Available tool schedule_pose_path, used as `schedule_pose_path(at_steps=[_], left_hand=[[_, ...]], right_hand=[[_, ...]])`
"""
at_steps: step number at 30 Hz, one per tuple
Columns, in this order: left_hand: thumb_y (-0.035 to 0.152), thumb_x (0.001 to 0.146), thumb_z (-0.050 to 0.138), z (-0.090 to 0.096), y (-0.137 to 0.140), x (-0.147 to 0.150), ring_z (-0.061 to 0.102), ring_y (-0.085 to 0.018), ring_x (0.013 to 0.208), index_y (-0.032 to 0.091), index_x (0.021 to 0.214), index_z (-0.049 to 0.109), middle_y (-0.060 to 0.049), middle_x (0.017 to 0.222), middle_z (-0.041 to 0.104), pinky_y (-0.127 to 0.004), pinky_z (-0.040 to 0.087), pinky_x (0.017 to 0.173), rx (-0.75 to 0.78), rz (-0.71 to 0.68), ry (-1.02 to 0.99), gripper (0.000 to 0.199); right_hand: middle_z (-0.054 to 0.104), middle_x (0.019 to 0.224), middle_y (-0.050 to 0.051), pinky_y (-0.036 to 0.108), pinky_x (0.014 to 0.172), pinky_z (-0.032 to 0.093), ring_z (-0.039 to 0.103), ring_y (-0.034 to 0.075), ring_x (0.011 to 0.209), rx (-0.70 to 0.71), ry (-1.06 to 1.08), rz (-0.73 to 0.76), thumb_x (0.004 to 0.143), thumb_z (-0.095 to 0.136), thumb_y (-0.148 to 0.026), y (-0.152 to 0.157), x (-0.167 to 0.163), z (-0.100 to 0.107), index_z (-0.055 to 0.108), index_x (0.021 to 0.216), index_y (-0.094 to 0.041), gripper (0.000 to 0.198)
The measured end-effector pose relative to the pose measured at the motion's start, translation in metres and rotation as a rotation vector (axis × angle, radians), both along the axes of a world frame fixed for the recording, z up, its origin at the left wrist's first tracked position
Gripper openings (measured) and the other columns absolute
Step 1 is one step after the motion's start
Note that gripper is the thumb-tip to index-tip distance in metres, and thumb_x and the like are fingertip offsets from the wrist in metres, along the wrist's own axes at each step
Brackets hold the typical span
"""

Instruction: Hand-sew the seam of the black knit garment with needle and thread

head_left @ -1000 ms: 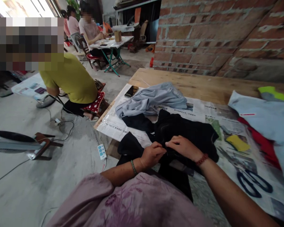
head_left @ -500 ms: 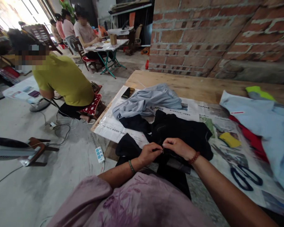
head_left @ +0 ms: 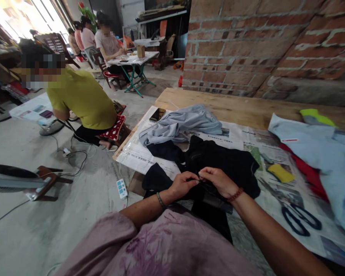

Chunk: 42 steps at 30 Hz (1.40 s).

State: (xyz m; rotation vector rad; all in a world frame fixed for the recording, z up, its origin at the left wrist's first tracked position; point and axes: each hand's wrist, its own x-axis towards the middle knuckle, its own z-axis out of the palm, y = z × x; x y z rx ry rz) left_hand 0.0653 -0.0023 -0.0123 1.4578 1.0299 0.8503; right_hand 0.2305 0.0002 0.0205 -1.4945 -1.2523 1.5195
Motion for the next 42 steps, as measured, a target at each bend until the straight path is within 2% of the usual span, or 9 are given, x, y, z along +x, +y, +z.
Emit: schedule_pose_path(at_steps=[4, 11, 18, 22, 26, 32, 38, 40, 42], left_hand=[[0.017, 0.071, 0.062, -0.005, -0.004, 0.001, 0.059, -0.013, 0.077, 0.016, 0.079, 0.069, -0.002, 0.082, 0.066, -0.025, 0.046, 0.076, 0.052, -0.018, 0.008, 0.010], [0.015, 0.072, 0.063, -0.002, -0.004, -0.002, 0.060, -0.013, 0.077, 0.016, 0.080, 0.069, -0.003, 0.082, 0.067, -0.025, 0.048, 0.076, 0.141, -0.034, 0.017, 0.010], [0.011, 0.074, 0.061, -0.006, -0.004, 0.001, 0.057, -0.012, 0.078, 0.015, 0.081, 0.069, -0.005, 0.084, 0.059, -0.023, 0.047, 0.071, 0.404, -0.033, 0.068, 0.011], [0.009, 0.074, 0.060, -0.009, -0.006, 0.003, 0.056, -0.012, 0.076, 0.016, 0.082, 0.067, -0.003, 0.082, 0.058, -0.022, 0.046, 0.071, 0.478, -0.029, 0.134, 0.013], [0.012, 0.076, 0.059, -0.008, -0.004, 0.003, 0.055, -0.011, 0.075, 0.017, 0.079, 0.065, -0.002, 0.081, 0.057, -0.022, 0.046, 0.070, 0.443, -0.069, 0.142, 0.009], [0.011, 0.072, 0.063, -0.006, 0.003, 0.001, 0.055, -0.012, 0.076, 0.015, 0.073, 0.064, -0.001, 0.076, 0.056, -0.024, 0.045, 0.074, 0.312, -0.142, 0.028, 0.004], [0.014, 0.072, 0.064, -0.004, 0.001, -0.001, 0.055, -0.011, 0.074, 0.014, 0.073, 0.065, -0.001, 0.076, 0.058, -0.024, 0.045, 0.073, 0.163, -0.172, 0.029, 0.002], [0.014, 0.073, 0.063, -0.005, -0.001, -0.001, 0.057, -0.012, 0.076, 0.015, 0.076, 0.066, -0.002, 0.078, 0.059, -0.024, 0.046, 0.073, 0.189, -0.118, 0.041, 0.004], [0.014, 0.074, 0.061, -0.007, -0.005, -0.001, 0.058, -0.013, 0.080, 0.016, 0.081, 0.066, -0.003, 0.083, 0.060, -0.025, 0.047, 0.075, 0.312, -0.059, 0.067, 0.008]], right_hand=[[0.054, 0.061, -0.002, 0.024, 0.061, 0.035, 0.045, 0.010, 0.060, -0.055, 0.000, 0.075, 0.059, 0.064, -0.038, -0.003, 0.001, 0.002, 0.060, 0.065, -0.016, 0.024], [0.053, 0.058, -0.001, 0.025, 0.060, 0.036, 0.044, 0.011, 0.058, -0.033, 0.006, 0.033, 0.057, 0.057, -0.033, -0.002, -0.004, 0.001, 0.056, 0.058, -0.017, 0.016], [0.047, 0.055, -0.002, 0.025, 0.056, 0.030, 0.038, 0.010, 0.056, -0.010, 0.010, -0.018, 0.058, 0.056, -0.034, -0.007, -0.008, -0.006, 0.053, 0.057, -0.017, 0.017], [0.045, 0.054, -0.002, 0.025, 0.056, 0.029, 0.037, 0.011, 0.056, 0.000, 0.012, -0.054, 0.059, 0.056, -0.036, -0.008, -0.010, -0.011, 0.050, 0.056, -0.018, 0.019], [0.045, 0.055, -0.002, 0.025, 0.055, 0.030, 0.037, 0.011, 0.055, 0.021, 0.002, -0.067, 0.060, 0.055, -0.036, -0.009, -0.011, -0.013, 0.051, 0.057, -0.018, 0.019], [0.048, 0.055, -0.001, 0.025, 0.054, 0.031, 0.039, 0.011, 0.055, 0.045, -0.013, -0.115, 0.061, 0.055, -0.037, -0.010, -0.012, -0.017, 0.052, 0.057, -0.018, 0.020], [0.049, 0.054, 0.000, 0.025, 0.054, 0.034, 0.041, 0.011, 0.055, 0.067, -0.037, -0.157, 0.061, 0.056, -0.041, -0.012, -0.012, -0.018, 0.052, 0.057, -0.018, 0.024], [0.051, 0.055, 0.000, 0.025, 0.056, 0.036, 0.043, 0.011, 0.056, 0.066, -0.044, -0.167, 0.061, 0.056, -0.042, -0.012, -0.011, -0.016, 0.052, 0.058, -0.018, 0.025], [0.051, 0.055, 0.000, 0.026, 0.057, 0.037, 0.043, 0.011, 0.056, 0.062, -0.051, -0.179, 0.060, 0.055, -0.042, -0.012, -0.011, -0.013, 0.052, 0.057, -0.018, 0.025]])
